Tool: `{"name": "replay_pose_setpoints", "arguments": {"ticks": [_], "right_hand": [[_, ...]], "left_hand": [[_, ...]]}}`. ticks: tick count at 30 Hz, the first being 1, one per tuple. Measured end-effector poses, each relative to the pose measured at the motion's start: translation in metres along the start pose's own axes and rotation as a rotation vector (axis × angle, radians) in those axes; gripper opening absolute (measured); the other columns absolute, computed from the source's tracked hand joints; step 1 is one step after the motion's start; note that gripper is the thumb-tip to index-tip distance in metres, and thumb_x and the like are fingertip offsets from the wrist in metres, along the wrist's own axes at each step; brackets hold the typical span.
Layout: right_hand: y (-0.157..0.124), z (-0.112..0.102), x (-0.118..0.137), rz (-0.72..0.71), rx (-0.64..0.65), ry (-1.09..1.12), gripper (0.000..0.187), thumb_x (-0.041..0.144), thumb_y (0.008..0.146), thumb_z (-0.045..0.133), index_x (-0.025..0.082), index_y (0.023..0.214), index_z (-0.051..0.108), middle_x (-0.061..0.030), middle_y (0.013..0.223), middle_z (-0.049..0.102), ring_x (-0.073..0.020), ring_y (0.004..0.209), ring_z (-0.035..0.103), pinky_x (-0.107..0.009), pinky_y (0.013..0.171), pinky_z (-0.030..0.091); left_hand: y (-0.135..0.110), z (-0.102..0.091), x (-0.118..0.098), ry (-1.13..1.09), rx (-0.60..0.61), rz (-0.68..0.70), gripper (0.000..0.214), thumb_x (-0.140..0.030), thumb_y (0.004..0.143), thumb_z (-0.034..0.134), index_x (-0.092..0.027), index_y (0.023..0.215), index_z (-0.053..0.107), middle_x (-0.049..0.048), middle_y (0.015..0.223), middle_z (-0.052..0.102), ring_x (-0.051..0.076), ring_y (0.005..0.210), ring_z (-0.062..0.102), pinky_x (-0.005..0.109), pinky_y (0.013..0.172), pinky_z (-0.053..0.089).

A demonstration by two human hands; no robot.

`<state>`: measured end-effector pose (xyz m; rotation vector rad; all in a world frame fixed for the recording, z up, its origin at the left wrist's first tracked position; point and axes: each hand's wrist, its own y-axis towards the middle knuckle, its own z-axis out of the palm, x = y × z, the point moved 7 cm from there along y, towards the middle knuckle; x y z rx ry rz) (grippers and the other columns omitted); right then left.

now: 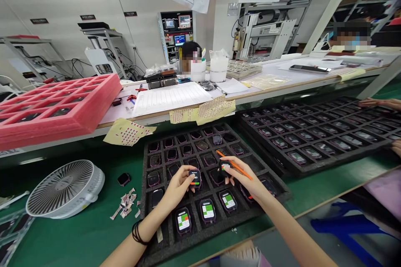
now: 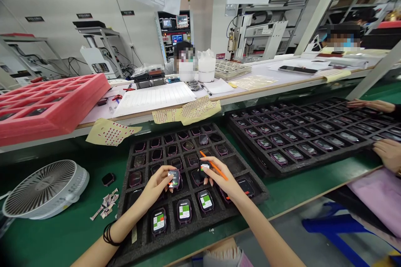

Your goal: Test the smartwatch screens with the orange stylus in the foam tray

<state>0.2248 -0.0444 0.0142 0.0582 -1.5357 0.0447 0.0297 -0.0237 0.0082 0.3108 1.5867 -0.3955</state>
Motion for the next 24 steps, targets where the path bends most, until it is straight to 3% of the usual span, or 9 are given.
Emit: {"name": "replay_pose_setpoints", "arguments": {"ticks": [24], "right_hand": [[-0.0004,0.0014,-0.0014,-0.003,0.044,-0.095,0.034,0.041,0.082,0.058,0.021,0.109,0.053,0.0021,0.064,0.055,-0.0143,0.056,0.06,-0.025,0.05,0.041]], "left_hand": [[0.0006,0.0016,0.0023,-0.027,0.019,-0.001,0.042,-0.048,0.077,0.06,-0.016,0.102,0.051,0.0013,0.08,0.052,0.011,0.064,0.051,0.023,0.055,0.045]]}}
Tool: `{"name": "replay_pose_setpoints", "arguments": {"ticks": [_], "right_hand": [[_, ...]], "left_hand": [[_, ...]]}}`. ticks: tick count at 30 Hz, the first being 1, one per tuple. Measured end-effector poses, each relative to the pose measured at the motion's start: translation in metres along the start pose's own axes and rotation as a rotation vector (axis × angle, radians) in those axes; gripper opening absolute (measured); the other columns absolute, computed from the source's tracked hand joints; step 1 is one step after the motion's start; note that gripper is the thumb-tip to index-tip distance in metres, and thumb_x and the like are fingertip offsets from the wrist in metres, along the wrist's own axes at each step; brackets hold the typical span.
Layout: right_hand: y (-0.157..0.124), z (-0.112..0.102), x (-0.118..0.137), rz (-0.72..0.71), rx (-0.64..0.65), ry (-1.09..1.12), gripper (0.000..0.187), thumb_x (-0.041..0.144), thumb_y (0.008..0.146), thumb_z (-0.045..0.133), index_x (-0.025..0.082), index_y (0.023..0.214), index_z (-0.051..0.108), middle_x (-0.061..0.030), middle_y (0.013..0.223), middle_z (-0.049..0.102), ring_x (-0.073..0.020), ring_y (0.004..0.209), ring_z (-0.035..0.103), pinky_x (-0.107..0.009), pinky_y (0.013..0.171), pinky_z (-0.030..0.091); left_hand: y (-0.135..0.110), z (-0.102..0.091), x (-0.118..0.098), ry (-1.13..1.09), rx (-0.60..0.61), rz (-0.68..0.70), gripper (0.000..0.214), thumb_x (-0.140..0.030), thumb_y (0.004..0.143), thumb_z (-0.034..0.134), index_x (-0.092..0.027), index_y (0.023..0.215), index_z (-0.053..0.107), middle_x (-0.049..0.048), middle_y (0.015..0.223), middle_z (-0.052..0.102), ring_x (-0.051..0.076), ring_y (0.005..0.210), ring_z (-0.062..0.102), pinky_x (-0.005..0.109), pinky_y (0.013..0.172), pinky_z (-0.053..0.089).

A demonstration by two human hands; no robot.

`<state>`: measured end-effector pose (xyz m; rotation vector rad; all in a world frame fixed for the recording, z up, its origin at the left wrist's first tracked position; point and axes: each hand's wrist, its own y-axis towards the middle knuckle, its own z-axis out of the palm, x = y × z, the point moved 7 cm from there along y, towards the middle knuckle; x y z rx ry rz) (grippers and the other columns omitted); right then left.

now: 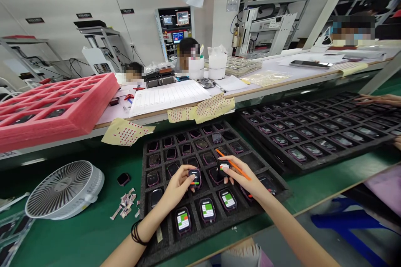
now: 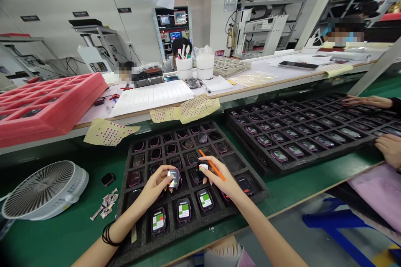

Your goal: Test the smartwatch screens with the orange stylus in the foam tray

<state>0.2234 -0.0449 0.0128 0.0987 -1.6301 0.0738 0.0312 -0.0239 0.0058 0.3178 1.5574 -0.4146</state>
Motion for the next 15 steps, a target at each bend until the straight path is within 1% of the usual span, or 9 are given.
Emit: {"name": "replay_pose_setpoints", "arguments": {"ticks": [6,15], "right_hand": [[0.0004,0.0003,0.001,-0.005,-0.004,-0.011,0.035,0.043,0.081,0.058,0.022,0.108,0.053,0.0019,0.068,0.054,-0.0144,0.056,0.06,-0.027,0.051,0.043],[-0.0008,-0.0003,0.0032,-0.005,-0.004,-0.004,0.033,0.042,0.081,0.058,0.023,0.107,0.053,0.0011,0.07,0.053,-0.0152,0.057,0.06,-0.027,0.052,0.043]], "left_hand": [[-0.0007,0.0011,0.0025,0.03,0.016,-0.008,0.041,-0.045,0.078,0.061,-0.017,0.104,0.049,0.003,0.085,0.052,0.013,0.071,0.051,0.024,0.059,0.047],[-0.0021,0.0009,0.0024,0.121,0.026,0.01,0.035,-0.042,0.082,0.058,-0.018,0.106,0.05,0.004,0.089,0.053,0.013,0.07,0.054,0.026,0.062,0.047]]}}
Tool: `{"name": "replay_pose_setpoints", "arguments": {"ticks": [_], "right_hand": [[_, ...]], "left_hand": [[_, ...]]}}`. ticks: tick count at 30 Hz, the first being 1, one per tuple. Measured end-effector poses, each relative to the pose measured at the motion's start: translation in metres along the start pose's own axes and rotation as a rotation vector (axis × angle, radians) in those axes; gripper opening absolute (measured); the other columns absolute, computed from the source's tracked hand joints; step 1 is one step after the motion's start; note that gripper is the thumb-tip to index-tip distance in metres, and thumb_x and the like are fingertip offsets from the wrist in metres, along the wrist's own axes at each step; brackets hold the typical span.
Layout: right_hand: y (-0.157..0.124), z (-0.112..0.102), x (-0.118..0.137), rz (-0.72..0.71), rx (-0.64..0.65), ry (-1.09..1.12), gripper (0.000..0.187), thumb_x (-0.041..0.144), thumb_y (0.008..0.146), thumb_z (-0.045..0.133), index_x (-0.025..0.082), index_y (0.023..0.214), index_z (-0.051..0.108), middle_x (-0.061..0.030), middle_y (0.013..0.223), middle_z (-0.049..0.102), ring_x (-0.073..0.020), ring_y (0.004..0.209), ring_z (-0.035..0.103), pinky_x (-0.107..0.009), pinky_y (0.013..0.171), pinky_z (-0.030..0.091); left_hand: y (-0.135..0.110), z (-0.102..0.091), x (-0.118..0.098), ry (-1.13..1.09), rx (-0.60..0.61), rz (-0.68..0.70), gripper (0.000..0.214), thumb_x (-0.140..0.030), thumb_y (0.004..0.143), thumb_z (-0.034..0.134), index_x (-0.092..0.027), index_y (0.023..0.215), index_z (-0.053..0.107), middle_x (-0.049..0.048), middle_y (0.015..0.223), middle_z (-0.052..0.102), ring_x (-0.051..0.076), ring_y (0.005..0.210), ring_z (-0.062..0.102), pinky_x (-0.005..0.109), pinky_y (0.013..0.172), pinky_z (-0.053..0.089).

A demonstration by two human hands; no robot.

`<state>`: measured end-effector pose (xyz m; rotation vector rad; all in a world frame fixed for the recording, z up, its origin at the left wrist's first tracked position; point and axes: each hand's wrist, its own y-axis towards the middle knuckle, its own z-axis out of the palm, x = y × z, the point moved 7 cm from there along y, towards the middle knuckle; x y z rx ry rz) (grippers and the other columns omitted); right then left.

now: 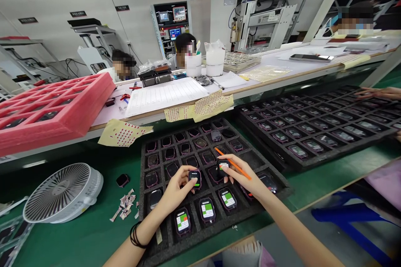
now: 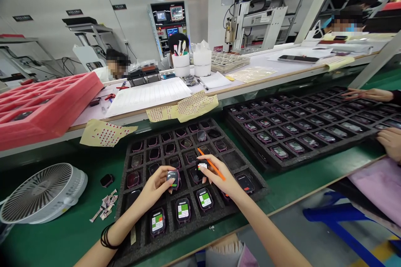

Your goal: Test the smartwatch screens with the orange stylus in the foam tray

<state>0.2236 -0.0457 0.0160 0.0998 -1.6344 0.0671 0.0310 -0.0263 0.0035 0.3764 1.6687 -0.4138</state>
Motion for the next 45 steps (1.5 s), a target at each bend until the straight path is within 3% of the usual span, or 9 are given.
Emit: {"name": "replay_pose_setpoints", "arguments": {"ticks": [8,16,24,30,45], "right_hand": [[0.001,-0.002,-0.002,-0.031,-0.014,0.108,0.033,0.038,0.084,0.057,0.022,0.113,0.052,-0.0011,0.076,0.056,-0.0169,0.064,0.063,-0.027,0.051,0.045],[-0.002,0.005,0.005,-0.028,0.044,0.109,0.04,0.035,0.082,0.06,0.023,0.118,0.048,-0.0021,0.077,0.06,-0.0201,0.07,0.065,-0.033,0.06,0.05],[0.0,0.005,0.002,-0.024,0.038,0.122,0.036,0.039,0.082,0.06,0.023,0.113,0.054,-0.0044,0.083,0.063,-0.0201,0.069,0.067,-0.032,0.056,0.051],[0.002,0.003,-0.004,0.002,0.011,0.187,0.032,0.042,0.086,0.053,0.02,0.109,0.058,-0.0026,0.067,0.064,-0.0195,0.061,0.066,-0.031,0.053,0.05],[-0.001,0.006,0.0,-0.015,0.05,0.15,0.033,0.038,0.085,0.055,0.022,0.114,0.056,-0.0055,0.08,0.066,-0.0213,0.068,0.067,-0.032,0.056,0.051]], "left_hand": [[0.0,-0.004,-0.005,-0.057,-0.045,0.026,0.039,-0.039,0.079,0.062,-0.019,0.109,0.046,0.0036,0.09,0.055,0.012,0.07,0.055,0.028,0.068,0.046],[0.001,-0.007,-0.002,-0.104,-0.073,0.032,0.038,-0.045,0.084,0.054,-0.019,0.111,0.046,0.006,0.098,0.058,0.012,0.066,0.059,0.022,0.051,0.037],[0.001,-0.007,-0.003,-0.099,-0.082,0.042,0.039,-0.044,0.082,0.057,-0.019,0.11,0.047,0.0064,0.099,0.06,0.013,0.066,0.06,0.022,0.052,0.038],[0.001,-0.007,-0.004,-0.097,-0.083,0.053,0.037,-0.044,0.084,0.054,-0.018,0.11,0.048,0.0067,0.099,0.06,0.013,0.066,0.06,0.022,0.052,0.038],[0.001,-0.008,-0.005,-0.103,-0.098,0.064,0.035,-0.04,0.081,0.058,-0.019,0.108,0.048,0.0055,0.098,0.06,0.012,0.066,0.057,0.022,0.053,0.04]]}}
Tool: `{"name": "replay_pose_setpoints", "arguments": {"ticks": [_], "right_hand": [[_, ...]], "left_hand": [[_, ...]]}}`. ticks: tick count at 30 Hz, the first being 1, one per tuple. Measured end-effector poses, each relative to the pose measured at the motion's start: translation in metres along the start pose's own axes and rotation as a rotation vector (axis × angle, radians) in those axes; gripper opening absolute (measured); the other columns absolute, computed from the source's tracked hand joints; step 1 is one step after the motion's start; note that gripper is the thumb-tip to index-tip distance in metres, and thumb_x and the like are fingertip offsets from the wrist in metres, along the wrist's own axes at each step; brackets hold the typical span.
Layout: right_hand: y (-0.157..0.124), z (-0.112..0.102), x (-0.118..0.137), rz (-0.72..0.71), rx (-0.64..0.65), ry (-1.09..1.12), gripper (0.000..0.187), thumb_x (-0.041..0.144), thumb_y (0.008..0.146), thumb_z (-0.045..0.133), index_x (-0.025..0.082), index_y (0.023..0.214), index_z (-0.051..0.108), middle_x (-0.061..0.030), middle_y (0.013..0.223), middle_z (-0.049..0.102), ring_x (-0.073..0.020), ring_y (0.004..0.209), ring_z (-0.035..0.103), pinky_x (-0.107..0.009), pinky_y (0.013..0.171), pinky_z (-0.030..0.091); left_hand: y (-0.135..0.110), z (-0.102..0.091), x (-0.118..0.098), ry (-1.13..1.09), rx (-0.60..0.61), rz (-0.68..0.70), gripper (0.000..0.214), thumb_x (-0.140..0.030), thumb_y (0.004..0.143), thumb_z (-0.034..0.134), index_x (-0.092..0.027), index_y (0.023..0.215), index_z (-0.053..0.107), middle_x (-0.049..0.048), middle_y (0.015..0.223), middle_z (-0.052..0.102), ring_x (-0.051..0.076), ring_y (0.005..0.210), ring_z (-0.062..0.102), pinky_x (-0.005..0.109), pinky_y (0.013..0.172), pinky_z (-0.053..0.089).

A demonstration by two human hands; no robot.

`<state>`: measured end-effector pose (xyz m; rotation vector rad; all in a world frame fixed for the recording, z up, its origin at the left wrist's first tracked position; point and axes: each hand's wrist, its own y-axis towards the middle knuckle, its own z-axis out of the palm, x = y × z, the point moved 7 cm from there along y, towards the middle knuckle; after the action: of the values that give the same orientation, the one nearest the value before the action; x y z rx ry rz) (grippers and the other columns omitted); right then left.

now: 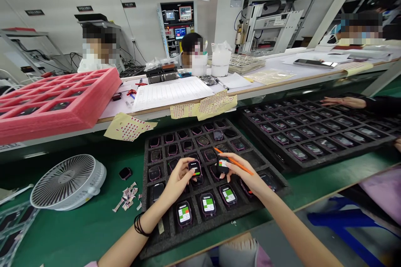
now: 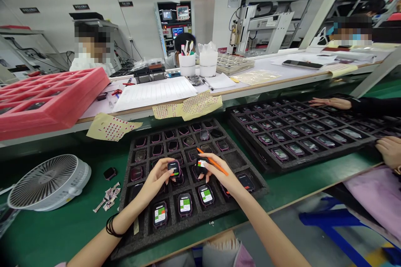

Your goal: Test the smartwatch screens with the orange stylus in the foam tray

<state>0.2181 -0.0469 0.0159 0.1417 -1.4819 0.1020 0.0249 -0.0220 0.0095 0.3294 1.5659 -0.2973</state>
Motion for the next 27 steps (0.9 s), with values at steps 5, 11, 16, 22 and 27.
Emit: {"name": "replay_pose_setpoints", "arguments": {"ticks": [5,11,16,22,27], "right_hand": [[-0.0009,0.0021,0.002,-0.011,0.025,0.008,0.034,0.036,0.084,0.056,0.023,0.115,0.055,-0.006,0.086,0.067,-0.0201,0.07,0.067,-0.031,0.057,0.051],[-0.0009,0.0026,0.0033,-0.013,0.025,-0.003,0.035,0.036,0.084,0.056,0.023,0.116,0.054,-0.0052,0.08,0.067,-0.0206,0.068,0.066,-0.033,0.057,0.051],[-0.0008,0.0021,0.0016,-0.011,0.023,0.019,0.033,0.034,0.084,0.056,0.022,0.115,0.054,-0.0053,0.082,0.066,-0.0198,0.069,0.067,-0.031,0.056,0.05],[0.0002,-0.0004,-0.0027,-0.034,0.031,0.032,0.033,0.033,0.085,0.055,0.022,0.116,0.054,-0.0075,0.092,0.065,-0.0203,0.072,0.067,-0.031,0.056,0.051],[0.0007,-0.0003,-0.0044,-0.038,0.043,0.039,0.033,0.031,0.086,0.054,0.023,0.117,0.054,-0.0057,0.083,0.066,-0.0201,0.071,0.067,-0.029,0.056,0.05]], "left_hand": [[-0.0005,0.0019,0.0014,0.022,0.034,-0.018,0.036,-0.033,0.078,0.061,-0.02,0.108,0.047,0.0047,0.1,0.059,0.012,0.069,0.058,0.024,0.06,0.044],[-0.0012,0.0019,0.0014,0.022,0.037,-0.016,0.035,-0.032,0.079,0.06,-0.02,0.109,0.046,0.0041,0.098,0.058,0.013,0.07,0.058,0.026,0.063,0.046],[-0.0013,0.0028,-0.0005,0.032,0.034,-0.011,0.036,-0.035,0.079,0.061,-0.02,0.108,0.046,0.0041,0.097,0.057,0.012,0.068,0.057,0.025,0.062,0.045],[-0.0007,0.0035,-0.0015,0.022,0.035,-0.01,0.036,-0.041,0.081,0.058,-0.019,0.108,0.047,0.0045,0.097,0.057,0.011,0.067,0.057,0.024,0.058,0.044],[-0.0007,0.0027,-0.0006,0.021,0.028,-0.006,0.034,-0.041,0.082,0.057,-0.02,0.107,0.047,0.0043,0.097,0.057,0.011,0.066,0.056,0.023,0.057,0.044]]}}
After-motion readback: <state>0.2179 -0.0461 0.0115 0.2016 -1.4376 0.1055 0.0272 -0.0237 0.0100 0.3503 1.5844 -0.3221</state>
